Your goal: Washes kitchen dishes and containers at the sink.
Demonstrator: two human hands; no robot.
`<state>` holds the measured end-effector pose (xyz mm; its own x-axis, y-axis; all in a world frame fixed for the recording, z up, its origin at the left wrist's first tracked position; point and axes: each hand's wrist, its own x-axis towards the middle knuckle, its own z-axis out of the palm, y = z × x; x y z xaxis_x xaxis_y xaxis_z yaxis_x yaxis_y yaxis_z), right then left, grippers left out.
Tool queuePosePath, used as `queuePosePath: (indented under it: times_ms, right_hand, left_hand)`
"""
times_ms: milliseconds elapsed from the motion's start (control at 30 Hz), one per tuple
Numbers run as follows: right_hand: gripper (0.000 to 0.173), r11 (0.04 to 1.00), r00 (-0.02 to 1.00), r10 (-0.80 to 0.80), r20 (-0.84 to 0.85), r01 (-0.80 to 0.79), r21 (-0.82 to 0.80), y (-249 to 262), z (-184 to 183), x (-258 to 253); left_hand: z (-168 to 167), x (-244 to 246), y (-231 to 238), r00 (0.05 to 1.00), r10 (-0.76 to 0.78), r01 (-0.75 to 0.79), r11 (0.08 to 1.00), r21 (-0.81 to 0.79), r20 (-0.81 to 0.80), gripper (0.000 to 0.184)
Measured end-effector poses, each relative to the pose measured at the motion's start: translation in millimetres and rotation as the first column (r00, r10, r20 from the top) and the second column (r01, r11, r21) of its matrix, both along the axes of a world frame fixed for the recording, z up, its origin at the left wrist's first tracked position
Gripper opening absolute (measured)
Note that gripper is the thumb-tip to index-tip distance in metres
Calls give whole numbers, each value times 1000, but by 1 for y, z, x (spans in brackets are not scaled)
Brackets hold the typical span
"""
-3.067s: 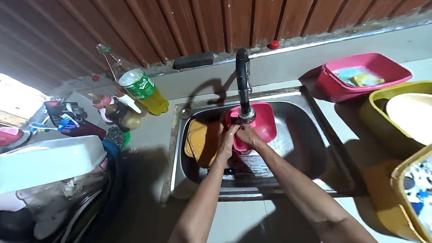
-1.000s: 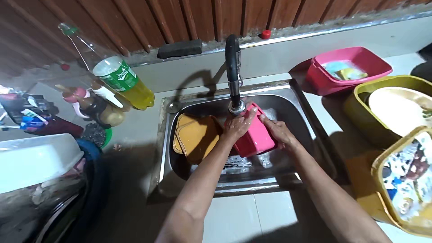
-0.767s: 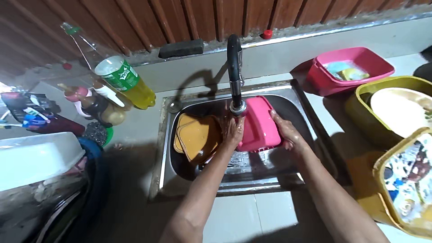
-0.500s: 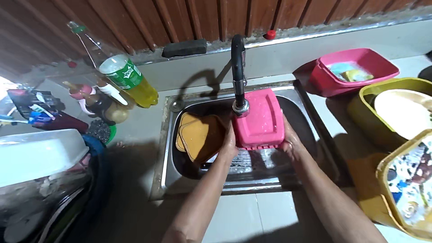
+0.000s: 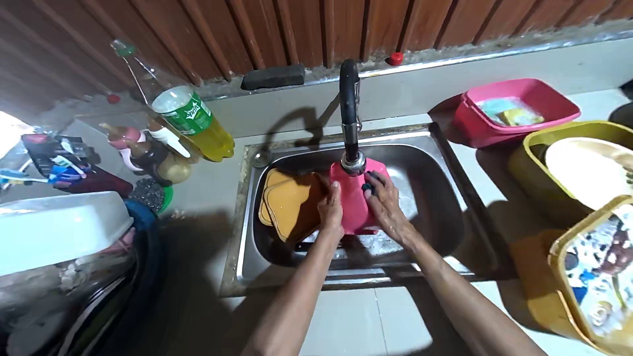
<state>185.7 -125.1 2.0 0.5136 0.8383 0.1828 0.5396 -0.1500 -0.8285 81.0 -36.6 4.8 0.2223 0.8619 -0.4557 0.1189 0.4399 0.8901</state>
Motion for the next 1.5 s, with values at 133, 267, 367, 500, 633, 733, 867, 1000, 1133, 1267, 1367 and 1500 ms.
queuePosePath:
  times_ms: [133, 267, 367, 500, 633, 733, 867, 1000, 1133, 1267, 1367, 1500]
  right_hand:
    - [49, 993, 989, -104, -104, 98, -66, 13, -5, 49]
    - [66, 968, 911, -226, -346, 170, -183, 16, 1, 84]
    - [76, 952, 819, -132, -558, -52, -302, 10, 10, 106]
    - [60, 946, 804, -33, -594, -166, -278, -5, 31, 120]
    - [25, 924, 935, -201, -291, 82, -374, -12, 36, 113]
    - [18, 929, 943, -256, -211, 180, -324, -24, 33, 116]
    - [25, 936, 944, -281, -175, 228, -270, -26, 29, 109]
    - [29, 952, 928, -291, -232, 255, -172, -20, 26, 87]
    - [25, 984, 961, -177, -212, 167, -65, -16, 18, 74]
    - [44, 969, 952, -240, -191, 247, 9, -10, 26, 62]
    - [25, 938, 937, -230, -264, 286, 197, -3, 35, 60]
    - [39, 992, 944, 29, -329, -68, -107, 19, 41, 27]
  left_hand:
    - [6, -8, -10, 988, -147, 149, 988, 37, -56, 47]
    - [7, -14, -13, 919, -318, 385, 852, 355, -234, 41]
    - [29, -14, -27, 773, -470, 627, 665, 406, -425, 43]
    - [34, -10, -49, 592, -457, 803, 268, 532, -664, 44]
    - [5, -8, -43, 695, -328, 662, -58, 748, -640, 35]
    - [-5, -16, -27, 761, -319, 624, 124, 771, -565, 38]
    - [-4, -22, -10, 907, -193, 414, 577, 704, -375, 60]
    - [18, -32, 2, 968, -253, 252, 967, -35, -6, 80]
    - [35, -42, 10, 939, -232, 317, 871, -376, 255, 60]
    - [36, -47, 12, 968, -127, 181, 950, -255, 215, 45]
    - [27, -52, 12, 987, -94, 97, 995, -21, 127, 81]
    - [22, -45, -1, 989, -97, 88, 992, 86, 109, 90]
